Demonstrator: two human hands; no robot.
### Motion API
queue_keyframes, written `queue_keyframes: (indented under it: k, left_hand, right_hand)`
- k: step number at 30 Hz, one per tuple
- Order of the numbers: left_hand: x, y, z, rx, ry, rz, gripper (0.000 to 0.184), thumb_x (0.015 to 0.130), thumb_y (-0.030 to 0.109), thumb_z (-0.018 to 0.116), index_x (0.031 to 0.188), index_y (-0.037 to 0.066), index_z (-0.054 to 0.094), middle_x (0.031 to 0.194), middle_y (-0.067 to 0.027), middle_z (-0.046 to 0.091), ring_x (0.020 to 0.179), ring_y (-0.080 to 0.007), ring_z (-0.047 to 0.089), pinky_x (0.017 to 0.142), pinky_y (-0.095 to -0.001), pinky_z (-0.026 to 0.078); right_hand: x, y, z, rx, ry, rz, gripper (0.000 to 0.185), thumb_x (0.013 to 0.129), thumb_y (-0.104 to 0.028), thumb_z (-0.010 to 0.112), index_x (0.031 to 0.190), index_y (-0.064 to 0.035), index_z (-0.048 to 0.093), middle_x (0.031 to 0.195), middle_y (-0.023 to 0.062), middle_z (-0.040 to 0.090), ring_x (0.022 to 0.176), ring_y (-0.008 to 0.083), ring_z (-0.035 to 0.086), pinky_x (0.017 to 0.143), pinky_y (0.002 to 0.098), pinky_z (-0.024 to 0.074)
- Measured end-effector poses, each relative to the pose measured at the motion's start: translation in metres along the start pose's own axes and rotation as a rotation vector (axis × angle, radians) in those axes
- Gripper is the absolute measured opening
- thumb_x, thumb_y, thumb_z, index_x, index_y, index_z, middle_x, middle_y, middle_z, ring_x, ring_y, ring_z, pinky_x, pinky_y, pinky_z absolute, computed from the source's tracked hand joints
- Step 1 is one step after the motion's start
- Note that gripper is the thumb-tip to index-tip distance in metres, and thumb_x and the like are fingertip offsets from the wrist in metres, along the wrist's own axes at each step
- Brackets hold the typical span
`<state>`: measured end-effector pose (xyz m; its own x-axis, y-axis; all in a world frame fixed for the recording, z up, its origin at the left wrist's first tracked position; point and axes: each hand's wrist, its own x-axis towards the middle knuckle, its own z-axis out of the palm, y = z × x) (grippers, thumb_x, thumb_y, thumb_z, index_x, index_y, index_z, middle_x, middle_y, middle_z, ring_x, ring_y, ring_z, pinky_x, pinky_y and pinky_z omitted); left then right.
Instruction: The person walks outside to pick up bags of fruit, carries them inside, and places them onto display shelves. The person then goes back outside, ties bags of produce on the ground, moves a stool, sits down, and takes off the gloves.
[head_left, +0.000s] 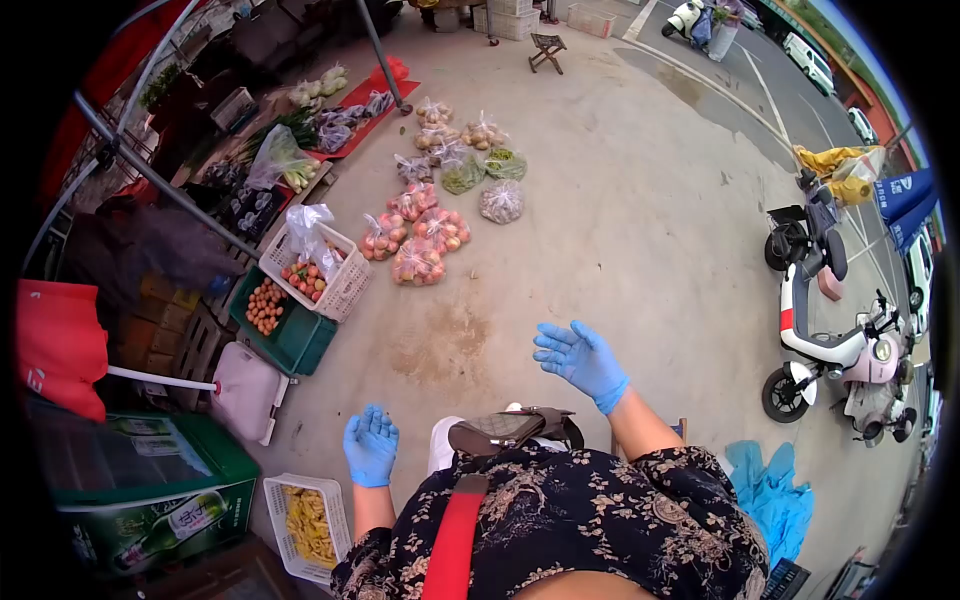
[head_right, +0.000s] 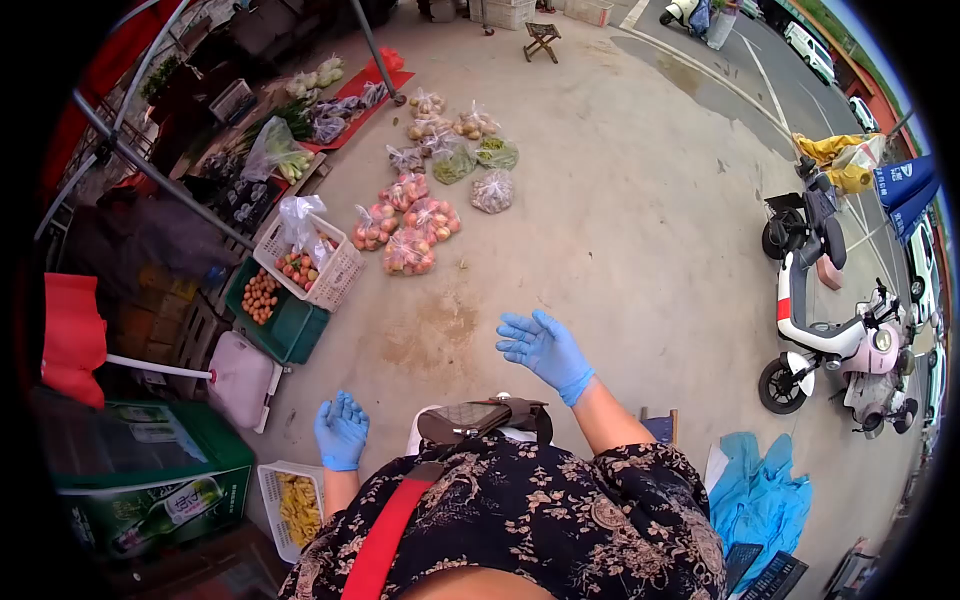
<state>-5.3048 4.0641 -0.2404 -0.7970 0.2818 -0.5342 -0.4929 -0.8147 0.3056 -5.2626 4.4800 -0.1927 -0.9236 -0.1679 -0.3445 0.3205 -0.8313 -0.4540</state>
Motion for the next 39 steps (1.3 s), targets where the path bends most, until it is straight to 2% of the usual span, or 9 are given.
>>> queue_keyframes:
  k: [5,9,11,13,17,23,27,33,39]
  left_hand:
    - [0.062,-0.007,0.08,-0.04,-0.033,0.14,0.047,0.087,0.036,0.048,0.123,0.005,0.049,0.111,-0.01,0.059,0.098,-0.0242,0.057,0.083,-0.0398,0.047]
    - [0.182,-0.023,0.135,-0.014,-0.067,0.07,0.052,0.087,0.037,0.048,0.128,0.005,0.044,0.115,-0.0101,0.057,0.104,-0.0251,0.055,0.085,-0.0399,0.046]
    - [0.267,-0.02,0.16,0.031,-0.155,-0.037,0.053,0.087,0.038,0.048,0.129,0.005,0.044,0.116,-0.0099,0.056,0.105,-0.0244,0.054,0.086,-0.04,0.045]
    - [0.348,-0.023,0.223,0.078,-0.145,-0.108,0.053,0.087,0.038,0.047,0.128,0.004,0.044,0.118,-0.0105,0.055,0.105,-0.0238,0.054,0.086,-0.0392,0.045]
    - [0.478,-0.037,0.361,0.189,-0.329,-0.175,0.045,0.091,0.031,0.043,0.126,0.003,0.046,0.117,-0.0103,0.057,0.101,-0.0224,0.057,0.086,-0.0352,0.046]
    - [0.639,-0.107,0.508,0.35,-0.448,-0.223,0.043,0.09,0.028,0.046,0.124,0.002,0.048,0.113,-0.0098,0.059,0.099,-0.0225,0.058,0.084,-0.0337,0.046]
    - [0.718,-0.174,0.542,0.212,-0.446,-0.263,0.046,0.089,0.029,0.047,0.126,0.001,0.045,0.115,-0.011,0.057,0.1,-0.0249,0.057,0.088,-0.0373,0.045]
    - [0.749,-0.216,0.575,0.071,-0.167,-0.072,0.044,0.088,0.031,0.049,0.121,0.003,0.05,0.111,-0.0097,0.06,0.098,-0.0237,0.058,0.084,-0.0367,0.046]
    - [0.786,-0.214,0.574,-0.101,-0.032,0.094,0.042,0.088,0.031,0.049,0.12,0.004,0.051,0.11,-0.0102,0.06,0.098,-0.0245,0.058,0.085,-0.0373,0.046]
  right_hand:
    - [0.122,-0.108,0.041,-0.119,-0.182,0.047,0.054,0.091,-0.041,0.042,0.126,0.0008,0.046,0.112,0.0141,0.059,0.098,0.0264,0.059,0.086,0.0368,0.0456]
    - [0.197,-0.184,0.033,-0.102,-0.25,0.034,0.056,0.091,-0.041,0.042,0.126,0.0018,0.045,0.112,0.0144,0.059,0.098,0.0267,0.059,0.086,0.0373,0.0455]
    - [0.223,-0.217,0.008,-0.078,-0.176,0.03,0.055,0.091,-0.041,0.042,0.125,0.0021,0.046,0.112,0.0144,0.059,0.098,0.0271,0.059,0.086,0.0377,0.0454]
    - [0.241,-0.273,-0.013,-0.071,-0.076,-0.013,0.055,0.091,-0.041,0.042,0.125,0.0023,0.046,0.111,0.0146,0.059,0.098,0.0276,0.059,0.086,0.0381,0.0454]
    - [0.251,-0.362,-0.051,-0.015,0.104,-0.204,0.055,0.09,-0.041,0.042,0.124,0.0023,0.047,0.11,0.0157,0.06,0.097,0.0285,0.059,0.086,0.0384,0.0461]
    - [0.285,-0.476,-0.127,0.18,0.266,-0.421,0.055,0.091,-0.041,0.041,0.125,0.002,0.046,0.109,0.016,0.06,0.097,0.0297,0.059,0.085,0.0391,0.0466]
    - [0.336,-0.574,-0.186,0.182,0.276,-0.317,0.055,0.091,-0.04,0.041,0.126,0.002,0.045,0.109,0.0162,0.06,0.097,0.03,0.059,0.085,0.0392,0.0467]
    - [0.47,-0.749,-0.205,0.039,0.102,-0.104,0.054,0.091,-0.039,0.041,0.126,0.0029,0.044,0.111,0.0166,0.059,0.097,0.0292,0.059,0.085,0.0387,0.0468]
    - [0.62,-0.812,-0.189,-0.028,-0.012,0.09,0.054,0.091,-0.038,0.043,0.125,0.0041,0.045,0.111,0.0174,0.059,0.096,0.0288,0.06,0.084,0.038,0.0473]
